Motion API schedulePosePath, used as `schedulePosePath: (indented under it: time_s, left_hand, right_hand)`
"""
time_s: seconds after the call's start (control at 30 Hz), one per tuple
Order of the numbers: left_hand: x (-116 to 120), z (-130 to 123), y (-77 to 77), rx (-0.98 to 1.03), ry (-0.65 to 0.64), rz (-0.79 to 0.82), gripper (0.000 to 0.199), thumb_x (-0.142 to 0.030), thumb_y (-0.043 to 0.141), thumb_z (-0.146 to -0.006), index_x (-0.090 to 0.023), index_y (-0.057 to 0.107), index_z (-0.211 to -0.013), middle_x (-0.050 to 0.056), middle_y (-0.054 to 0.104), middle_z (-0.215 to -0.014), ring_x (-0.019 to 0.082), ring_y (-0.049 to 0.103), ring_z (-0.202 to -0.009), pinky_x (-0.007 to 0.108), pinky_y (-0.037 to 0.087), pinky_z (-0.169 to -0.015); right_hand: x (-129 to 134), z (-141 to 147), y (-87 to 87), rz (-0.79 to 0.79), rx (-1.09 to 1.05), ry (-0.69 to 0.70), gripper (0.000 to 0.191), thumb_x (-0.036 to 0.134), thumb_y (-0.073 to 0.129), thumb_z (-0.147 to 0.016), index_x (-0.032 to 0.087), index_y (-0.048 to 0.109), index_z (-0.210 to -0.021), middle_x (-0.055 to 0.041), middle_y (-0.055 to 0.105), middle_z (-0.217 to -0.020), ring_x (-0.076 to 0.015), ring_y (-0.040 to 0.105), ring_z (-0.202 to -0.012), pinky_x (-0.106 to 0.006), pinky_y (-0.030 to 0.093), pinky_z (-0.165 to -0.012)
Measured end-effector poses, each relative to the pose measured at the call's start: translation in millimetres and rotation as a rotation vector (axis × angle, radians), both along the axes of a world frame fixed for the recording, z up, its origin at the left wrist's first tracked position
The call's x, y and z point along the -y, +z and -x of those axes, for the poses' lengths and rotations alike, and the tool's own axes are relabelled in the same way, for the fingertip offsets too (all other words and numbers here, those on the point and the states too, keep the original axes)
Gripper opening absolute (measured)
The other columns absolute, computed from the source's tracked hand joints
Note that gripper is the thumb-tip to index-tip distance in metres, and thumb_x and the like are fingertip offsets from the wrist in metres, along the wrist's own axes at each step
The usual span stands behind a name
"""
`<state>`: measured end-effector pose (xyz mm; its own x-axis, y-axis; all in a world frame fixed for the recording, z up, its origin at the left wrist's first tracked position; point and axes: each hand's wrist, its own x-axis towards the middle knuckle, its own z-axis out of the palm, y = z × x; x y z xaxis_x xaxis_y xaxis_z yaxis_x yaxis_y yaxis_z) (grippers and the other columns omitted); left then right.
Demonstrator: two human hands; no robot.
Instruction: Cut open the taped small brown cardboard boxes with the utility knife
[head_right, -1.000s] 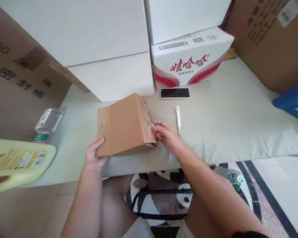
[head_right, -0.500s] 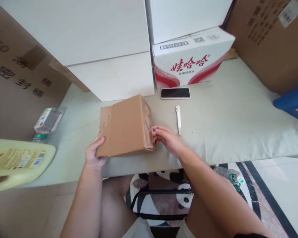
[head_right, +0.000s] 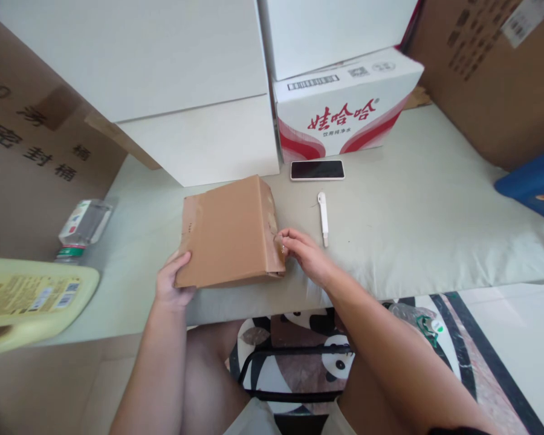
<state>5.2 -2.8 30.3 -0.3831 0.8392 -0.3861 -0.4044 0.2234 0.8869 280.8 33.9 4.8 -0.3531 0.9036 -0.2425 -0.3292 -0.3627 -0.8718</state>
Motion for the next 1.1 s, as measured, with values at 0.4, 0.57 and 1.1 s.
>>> schedulePosePath:
  time_s: [0.4,0.57,1.1]
  left_hand:
    - [0.1,-1.1,0.2,-0.009,-0.042,-0.002,0.05,-0.035,0.092,-0.041,-0.016,0.078,-0.085,0.004,0.078,-0.075,0.018,0.069,-0.06,0.026,0.053,-0.057]
    - [-0.1,-0.2,-1.5,-0.019,-0.055,-0.003,0.052,-0.036,0.092,-0.041,-0.015,0.078,-0.088,0.005,0.079,-0.076,0.019,0.069,-0.06,0.027,0.053,-0.056]
    - [0.0,-3.5,2.0,-0.021,-0.028,0.015,0.049,-0.035,0.09,-0.042,-0.016,0.077,-0.085,0.003,0.076,-0.074,0.018,0.067,-0.061,0.026,0.049,-0.057]
  right_hand:
    - [-0.7,1.8,-12.8,0.046,-0.027,-0.009,0.042,0.059,0.082,-0.069,0.022,0.063,-0.067,0.0017,0.056,-0.063,-0.0151,0.05,-0.064,-0.03,0.036,-0.062]
    - [-0.6,2.0,-16.0,0.112,-0.029,-0.03,0.047,0.063,0.087,-0.061,0.02,0.068,-0.067,-0.0006,0.064,-0.066,-0.0163,0.056,-0.067,-0.03,0.04,-0.064]
    - [0.4,2.7,-13.0,0.046,-0.057,-0.01,0.041,0.06,0.082,-0.066,0.023,0.067,-0.069,0.0012,0.061,-0.066,-0.0168,0.056,-0.068,-0.031,0.041,-0.065]
